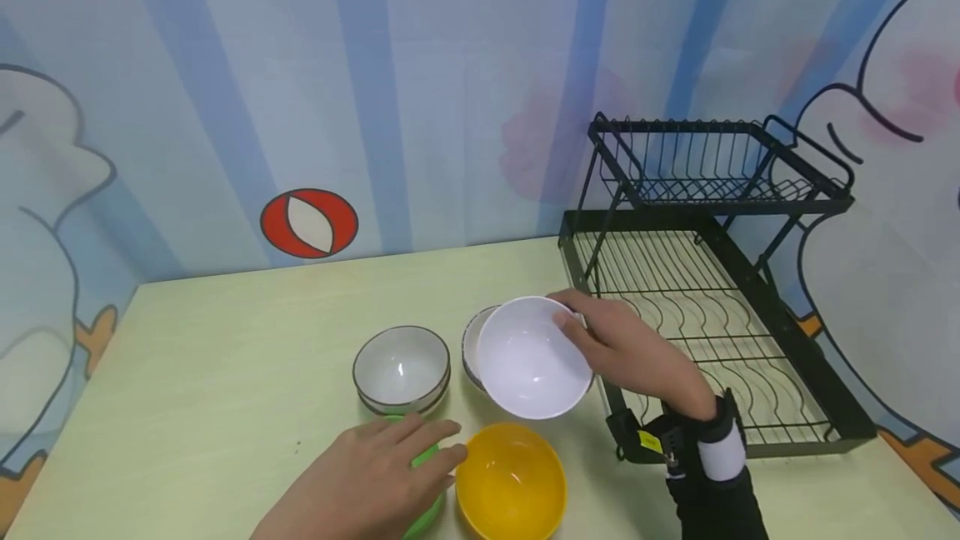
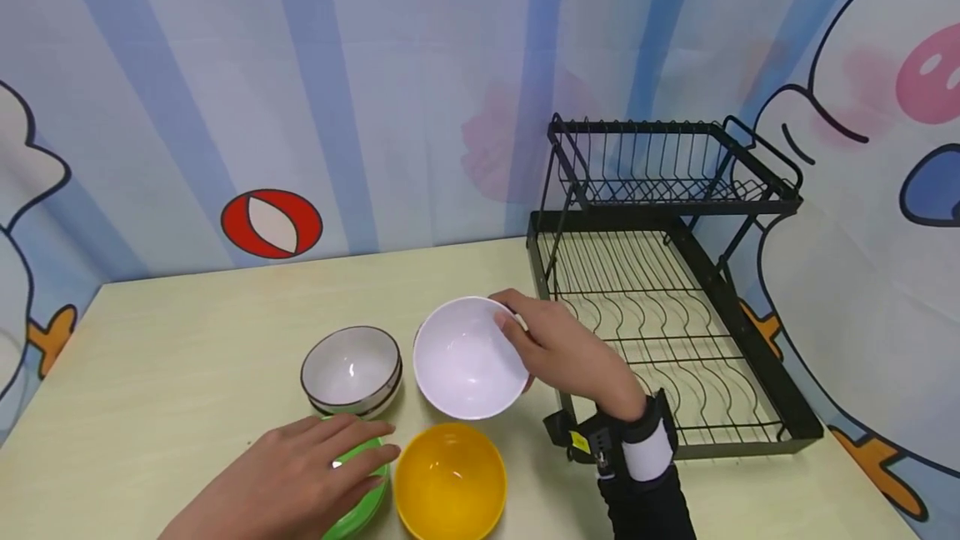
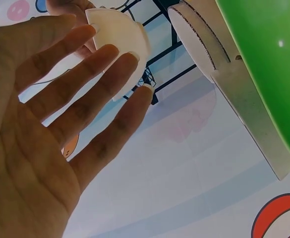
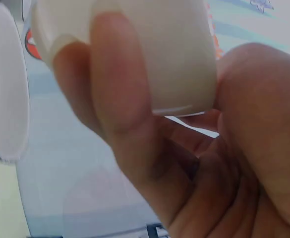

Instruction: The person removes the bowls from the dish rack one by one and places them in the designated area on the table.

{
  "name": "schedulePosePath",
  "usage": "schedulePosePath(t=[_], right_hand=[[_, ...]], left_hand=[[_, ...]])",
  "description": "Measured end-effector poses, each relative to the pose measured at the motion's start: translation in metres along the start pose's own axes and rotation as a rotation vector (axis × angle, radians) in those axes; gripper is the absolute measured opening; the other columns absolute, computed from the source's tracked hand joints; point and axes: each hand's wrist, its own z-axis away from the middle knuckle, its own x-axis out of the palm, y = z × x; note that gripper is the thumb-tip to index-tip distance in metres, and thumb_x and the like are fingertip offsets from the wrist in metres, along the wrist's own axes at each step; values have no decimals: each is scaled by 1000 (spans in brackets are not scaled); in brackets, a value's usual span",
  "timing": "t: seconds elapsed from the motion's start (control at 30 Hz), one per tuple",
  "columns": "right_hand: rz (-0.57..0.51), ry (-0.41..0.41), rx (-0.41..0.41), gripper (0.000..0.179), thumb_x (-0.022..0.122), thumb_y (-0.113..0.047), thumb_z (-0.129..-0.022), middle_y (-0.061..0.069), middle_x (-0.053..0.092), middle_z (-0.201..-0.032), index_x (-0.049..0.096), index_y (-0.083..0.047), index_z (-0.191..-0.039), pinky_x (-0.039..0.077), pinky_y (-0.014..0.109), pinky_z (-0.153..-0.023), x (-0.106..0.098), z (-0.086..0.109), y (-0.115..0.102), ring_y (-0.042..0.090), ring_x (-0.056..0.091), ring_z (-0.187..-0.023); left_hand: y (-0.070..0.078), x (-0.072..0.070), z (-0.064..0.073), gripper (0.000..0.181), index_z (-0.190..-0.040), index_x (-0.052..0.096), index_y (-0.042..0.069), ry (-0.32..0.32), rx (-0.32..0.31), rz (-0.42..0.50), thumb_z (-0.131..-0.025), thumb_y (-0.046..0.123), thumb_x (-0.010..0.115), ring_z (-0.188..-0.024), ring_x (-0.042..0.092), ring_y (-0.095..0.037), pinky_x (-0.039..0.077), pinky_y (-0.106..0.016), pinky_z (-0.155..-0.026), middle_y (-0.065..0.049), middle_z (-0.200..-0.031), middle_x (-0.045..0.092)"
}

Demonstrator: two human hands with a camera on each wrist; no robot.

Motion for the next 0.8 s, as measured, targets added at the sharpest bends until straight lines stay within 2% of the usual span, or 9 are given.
schedulePosePath(t=[0.1,0.3,0.37,0.53,0.67,0.73,0.8], right_hand=[[-15,-6,0,37,44,-27,-107,13,69,-124,53,-7,-137,61,31,-82,7,-4,-5,20,69,-102],[-33,-3,-5,36,44,-28,-107,12,69,-124,53,-10,-138,61,29,-78,17,-9,-15,20,68,-99],[-39,0,-12,36,44,-27,-107,12,69,-124,53,-10,-138,61,27,-77,20,-9,-17,20,68,-99],[-60,13,-22,35,43,-26,-107,12,68,-125,53,-10,-137,61,27,-78,26,-11,-21,21,69,-101],[-56,34,-32,34,44,-25,-107,11,68,-124,53,-10,-137,61,29,-79,28,-12,-22,21,69,-103],[-58,37,-31,35,44,-25,-107,11,68,-125,52,-10,-137,61,29,-79,29,-13,-22,21,69,-103],[-66,34,-29,35,44,-25,-107,11,68,-125,51,-10,-139,61,28,-79,29,-13,-23,21,68,-102]], left_hand=[[0,-1,0,42,-132,60,29,-5,2,-1,-92,37,70,-122,61,-18,58,-39,-96,6,-141,59],[-1,-2,2,45,-132,59,29,62,35,-36,-90,39,72,-126,56,-16,54,-38,-102,7,-141,58],[-2,-2,2,50,-133,58,29,71,47,-53,-89,48,71,-129,55,-16,53,-38,-104,6,-144,57],[-2,-3,4,68,-135,56,27,80,64,-104,-85,73,58,-134,51,-17,51,-38,-107,5,-147,54],[-2,-3,5,71,-136,54,27,85,62,-124,-84,76,54,-134,51,-16,50,-38,-107,6,-147,53],[-2,-2,6,70,-135,54,27,121,71,-138,-85,76,54,-133,52,-16,51,-37,-106,6,-146,54],[-2,0,5,68,-132,56,27,185,85,-152,-85,76,53,-131,53,-16,52,-37,-105,6,-143,57]])
